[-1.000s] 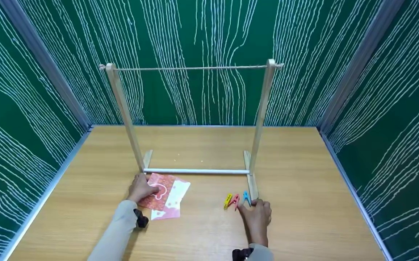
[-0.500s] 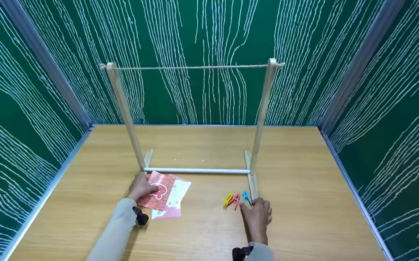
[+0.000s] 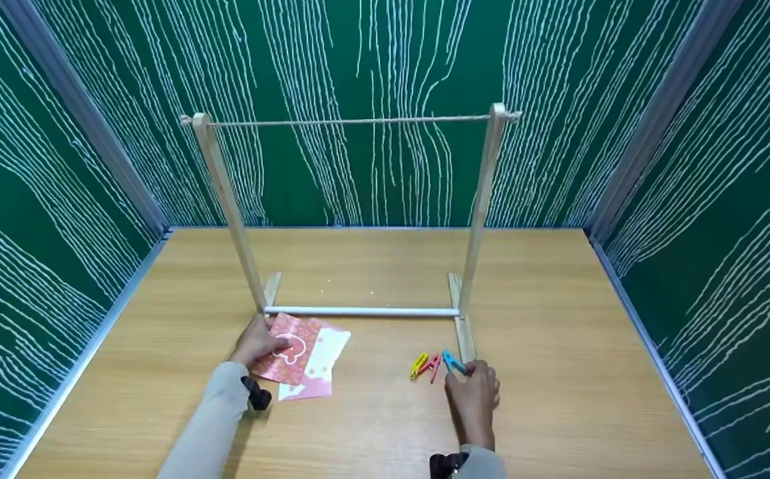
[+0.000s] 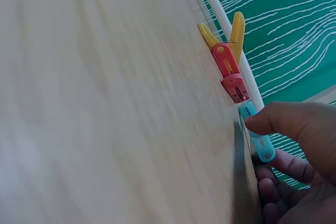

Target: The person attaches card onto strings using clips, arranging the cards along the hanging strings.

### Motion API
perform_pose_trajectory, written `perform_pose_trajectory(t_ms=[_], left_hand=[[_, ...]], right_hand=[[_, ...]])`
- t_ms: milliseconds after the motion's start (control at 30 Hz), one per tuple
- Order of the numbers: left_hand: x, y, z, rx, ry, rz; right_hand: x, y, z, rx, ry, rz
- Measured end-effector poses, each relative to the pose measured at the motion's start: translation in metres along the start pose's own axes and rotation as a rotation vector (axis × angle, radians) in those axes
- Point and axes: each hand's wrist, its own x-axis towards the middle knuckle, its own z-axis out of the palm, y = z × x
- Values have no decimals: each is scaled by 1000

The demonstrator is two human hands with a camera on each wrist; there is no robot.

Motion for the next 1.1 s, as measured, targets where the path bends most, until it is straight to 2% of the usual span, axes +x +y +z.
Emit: perform_pose_trajectory(t_ms=[233,367,467,533,667,900,1100], left_hand=[[-2,-2,-2,-33,-10,13],[-3,-3,-3,-26,-7,50],[-3,-4,-3,-23,-1,68],[-3,-5,-3,-44,-6,58],[-1,-7,-4,-118,-20,52],[2,-11,-6,-325,-90,20],[1,-6,-12,-378,-153,-7]], right_hand=[[-3,4,0,139,58,56],[-6,5,1,201,105,80],[-7,4,0,257,110,94],[-6,3,0,308,100,101],[-6,1,-2,372,92,103],[-7,-3,-6,382,54,112],[-6,-13,-7,493,-25,198]])
